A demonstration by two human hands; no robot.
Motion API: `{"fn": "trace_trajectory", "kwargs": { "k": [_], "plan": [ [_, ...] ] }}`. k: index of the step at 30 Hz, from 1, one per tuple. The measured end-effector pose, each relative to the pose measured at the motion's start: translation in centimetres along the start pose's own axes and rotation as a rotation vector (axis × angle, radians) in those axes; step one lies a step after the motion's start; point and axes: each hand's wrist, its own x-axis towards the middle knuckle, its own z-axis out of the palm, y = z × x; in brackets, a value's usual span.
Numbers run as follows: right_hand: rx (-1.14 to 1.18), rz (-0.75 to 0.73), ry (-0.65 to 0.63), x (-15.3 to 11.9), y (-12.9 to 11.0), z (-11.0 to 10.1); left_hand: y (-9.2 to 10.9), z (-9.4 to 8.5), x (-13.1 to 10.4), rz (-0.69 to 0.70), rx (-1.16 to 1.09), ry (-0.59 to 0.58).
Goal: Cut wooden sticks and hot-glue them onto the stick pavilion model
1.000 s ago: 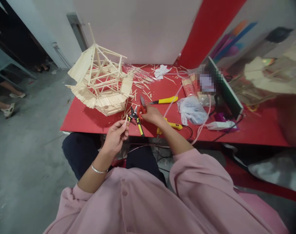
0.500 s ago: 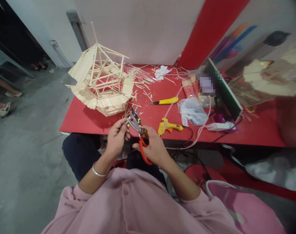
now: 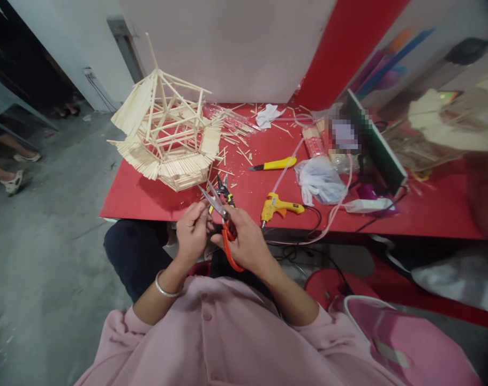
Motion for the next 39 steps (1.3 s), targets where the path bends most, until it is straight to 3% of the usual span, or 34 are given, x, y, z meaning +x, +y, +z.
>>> {"fn": "trace_trajectory", "kwargs": {
  "k": [8,15,19,25,29,34,39],
  "plan": [
    [0.103,-0.118,0.068,-0.7,0.8,1.5,-1.4,-1.1,0.2,0.325,0.243,0.023],
    [0.101,-0.097,0.130,-1.7,1.4,2.4,-1.9,-1.1,-0.2,0.339,0.303,-0.006],
    [0.147,0.028,0.062,-2.1,1.1,2.5,-2.6,-1.3,-0.8,0.353,0.356,-0.049],
    [0.169,0.095,-0.021,-2.4,0.7,2.2,-2.3,-1.7,-1.5,0.534,0.518,-0.118],
    [0.193,0.132,-0.013,-2.6,0.8,2.5,-1.6,-1.8,-1.2,0.503,0.550,-0.074],
    [0.283,0.129,-0.002,-2.8,1.0,3.1,-1.8,-2.0,-1.0,0.364,0.448,-0.062],
    [0.492,0.300,-0.013,-2.7,0.3,3.2,-2.3,-2.4,-0.2,0.181,0.283,-0.061]
  ]
}}
